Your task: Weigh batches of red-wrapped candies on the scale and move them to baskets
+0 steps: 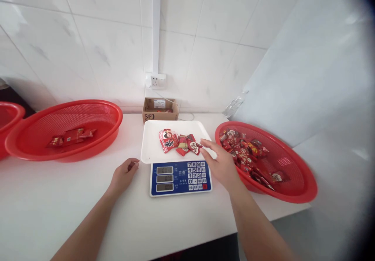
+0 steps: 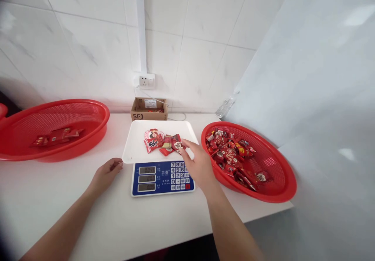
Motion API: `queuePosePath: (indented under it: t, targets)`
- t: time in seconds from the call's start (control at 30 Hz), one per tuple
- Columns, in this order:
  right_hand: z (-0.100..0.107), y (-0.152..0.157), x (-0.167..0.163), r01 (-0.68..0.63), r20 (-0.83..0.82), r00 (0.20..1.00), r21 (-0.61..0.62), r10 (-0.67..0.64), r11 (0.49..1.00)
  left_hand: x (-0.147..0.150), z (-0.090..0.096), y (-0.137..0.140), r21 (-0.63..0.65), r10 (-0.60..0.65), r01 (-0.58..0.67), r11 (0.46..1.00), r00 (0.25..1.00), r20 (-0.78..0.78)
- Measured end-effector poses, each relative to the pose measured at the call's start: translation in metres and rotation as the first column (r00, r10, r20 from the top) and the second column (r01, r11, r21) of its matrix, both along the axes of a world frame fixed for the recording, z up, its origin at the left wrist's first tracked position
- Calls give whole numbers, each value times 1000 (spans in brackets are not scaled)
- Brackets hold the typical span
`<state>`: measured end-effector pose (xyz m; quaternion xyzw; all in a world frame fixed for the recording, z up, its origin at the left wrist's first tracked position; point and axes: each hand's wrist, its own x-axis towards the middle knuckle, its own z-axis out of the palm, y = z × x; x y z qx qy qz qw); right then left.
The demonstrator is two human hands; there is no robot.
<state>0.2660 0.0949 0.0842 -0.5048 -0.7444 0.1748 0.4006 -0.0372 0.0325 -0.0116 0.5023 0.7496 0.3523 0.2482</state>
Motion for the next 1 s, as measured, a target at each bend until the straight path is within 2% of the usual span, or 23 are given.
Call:
queuePosePath:
  t: [0.1, 0.2, 0.33, 0.47, 0.67, 0.87, 1.0]
  targets:
    - [-1, -8, 35, 153, 85, 984, 48, -156, 987, 0, -1, 0, -15, 3, -3, 1000, 1000, 1]
    - [-8, -15, 74, 307, 228, 923, 48, -309, 951, 0, -2, 0, -29, 4, -4, 1000, 1000, 5]
    - [-21, -21, 103, 395, 437, 829, -20, -347, 918, 0, -4, 1, -32, -4, 4, 999, 1000, 13]
    - [-27, -23, 102, 423, 522, 780, -34, -345, 906, 0, -5, 1, -27, -6, 6, 1000, 1000, 13]
    - [-25, -23, 95, 461, 556, 733, 17, -392, 887, 1, -3, -1, -33, 4, -3, 999, 1000, 9]
    - [-25, -23, 95, 458, 557, 728, 39, -400, 888, 3, 1, 0, -41, 7, -7, 999, 1000, 4]
    - [-25, -24, 93, 489, 570, 722, -19, -393, 872, 3, 2, 0, -42, 14, -14, 999, 1000, 8]
